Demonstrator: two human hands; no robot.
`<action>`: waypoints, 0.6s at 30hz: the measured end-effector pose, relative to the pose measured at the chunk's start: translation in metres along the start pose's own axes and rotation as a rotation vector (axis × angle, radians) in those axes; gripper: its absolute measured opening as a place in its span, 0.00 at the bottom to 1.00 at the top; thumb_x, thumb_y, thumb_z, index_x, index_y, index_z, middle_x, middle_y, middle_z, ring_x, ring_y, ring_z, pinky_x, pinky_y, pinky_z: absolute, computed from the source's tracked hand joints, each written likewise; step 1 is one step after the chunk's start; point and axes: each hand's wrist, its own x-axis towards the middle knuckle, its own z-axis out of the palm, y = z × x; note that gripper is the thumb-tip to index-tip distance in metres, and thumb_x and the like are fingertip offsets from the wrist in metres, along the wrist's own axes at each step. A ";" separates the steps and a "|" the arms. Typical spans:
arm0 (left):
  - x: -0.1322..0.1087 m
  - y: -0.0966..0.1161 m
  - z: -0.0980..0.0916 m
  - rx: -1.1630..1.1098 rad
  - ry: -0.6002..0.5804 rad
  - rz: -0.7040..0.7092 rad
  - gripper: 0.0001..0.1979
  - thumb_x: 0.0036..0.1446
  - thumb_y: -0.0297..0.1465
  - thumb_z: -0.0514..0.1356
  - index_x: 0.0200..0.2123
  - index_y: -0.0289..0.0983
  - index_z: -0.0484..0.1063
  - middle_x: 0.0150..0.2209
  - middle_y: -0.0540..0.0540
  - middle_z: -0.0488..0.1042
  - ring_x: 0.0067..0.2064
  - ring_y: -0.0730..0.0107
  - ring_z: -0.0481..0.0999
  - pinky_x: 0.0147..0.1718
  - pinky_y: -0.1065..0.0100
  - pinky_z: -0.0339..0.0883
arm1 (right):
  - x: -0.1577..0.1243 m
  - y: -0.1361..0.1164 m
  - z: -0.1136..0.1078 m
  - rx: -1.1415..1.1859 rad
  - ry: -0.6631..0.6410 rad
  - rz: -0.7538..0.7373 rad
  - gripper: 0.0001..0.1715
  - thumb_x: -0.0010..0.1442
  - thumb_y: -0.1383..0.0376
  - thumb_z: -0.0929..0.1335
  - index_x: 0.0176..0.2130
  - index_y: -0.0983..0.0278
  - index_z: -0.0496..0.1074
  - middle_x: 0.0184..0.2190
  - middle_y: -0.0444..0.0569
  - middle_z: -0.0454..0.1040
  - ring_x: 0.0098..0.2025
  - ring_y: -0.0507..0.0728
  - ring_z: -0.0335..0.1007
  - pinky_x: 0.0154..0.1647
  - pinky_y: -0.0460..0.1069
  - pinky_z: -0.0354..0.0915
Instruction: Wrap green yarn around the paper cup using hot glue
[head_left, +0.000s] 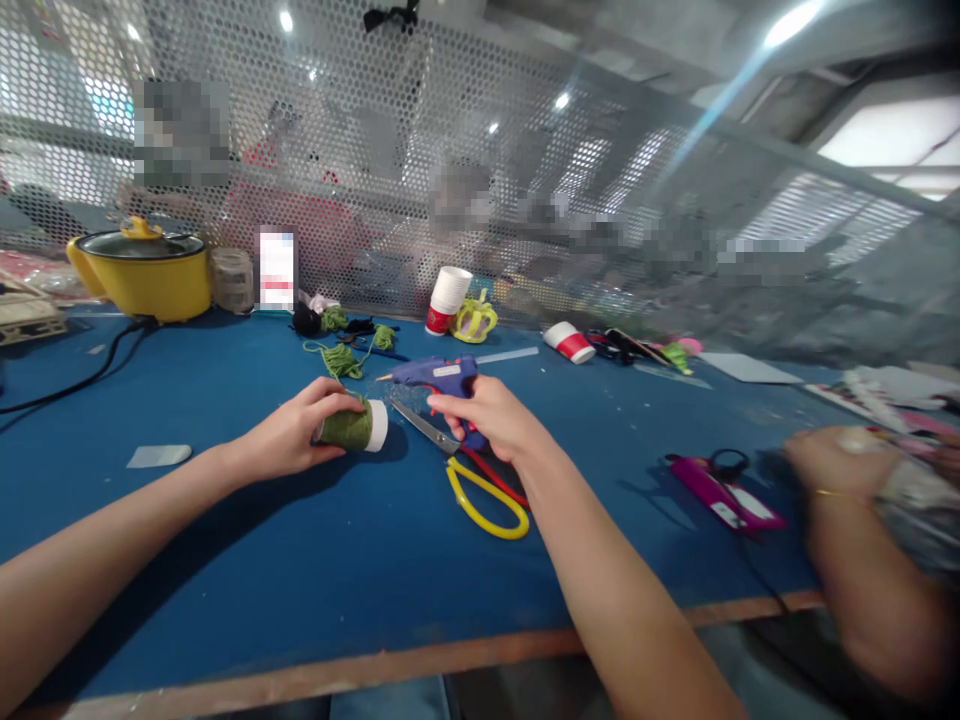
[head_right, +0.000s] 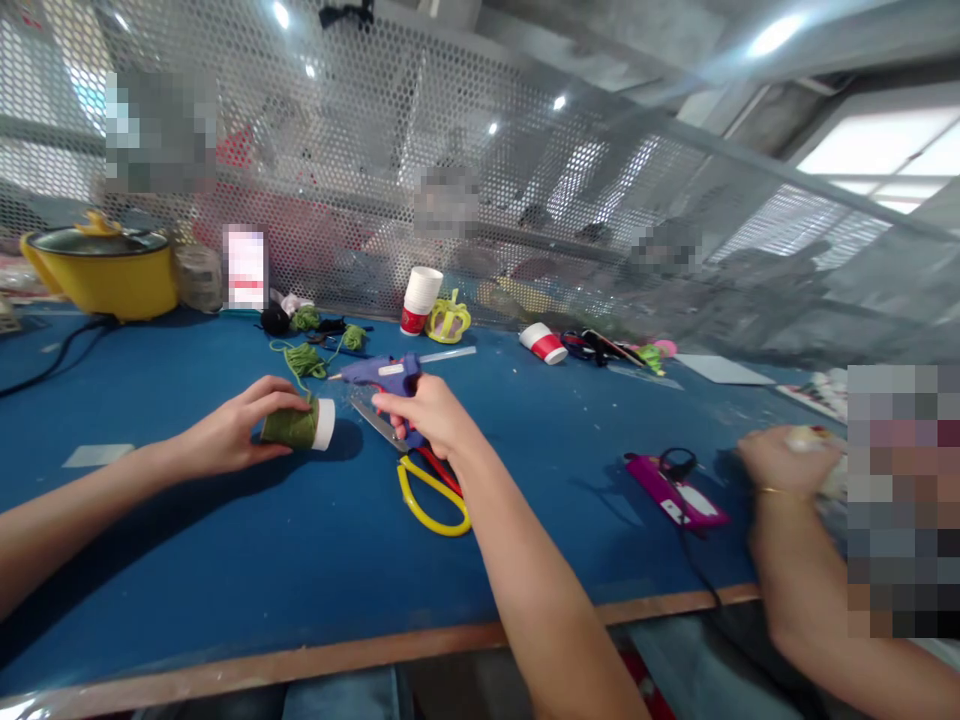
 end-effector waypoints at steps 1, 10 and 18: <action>0.000 0.000 0.000 0.001 0.008 0.005 0.22 0.49 0.27 0.59 0.48 0.40 0.59 0.47 0.42 0.58 0.49 0.59 0.64 0.48 0.57 0.63 | 0.005 0.002 -0.005 0.029 0.050 0.003 0.07 0.47 0.68 0.70 0.23 0.67 0.66 0.13 0.41 0.65 0.14 0.45 0.57 0.14 0.41 0.56; 0.002 0.001 0.000 0.016 0.054 0.039 0.22 0.49 0.26 0.60 0.48 0.40 0.58 0.47 0.42 0.58 0.49 0.58 0.64 0.48 0.56 0.64 | 0.053 0.042 -0.025 -0.318 0.251 0.167 0.17 0.53 0.58 0.67 0.19 0.67 0.67 0.11 0.44 0.63 0.13 0.48 0.58 0.15 0.44 0.59; 0.000 0.003 0.000 0.074 0.059 0.117 0.22 0.51 0.24 0.59 0.48 0.40 0.58 0.48 0.41 0.57 0.50 0.58 0.62 0.48 0.55 0.64 | 0.056 0.031 -0.013 -0.693 0.386 0.083 0.11 0.45 0.60 0.71 0.25 0.66 0.72 0.29 0.55 0.74 0.38 0.60 0.68 0.36 0.50 0.61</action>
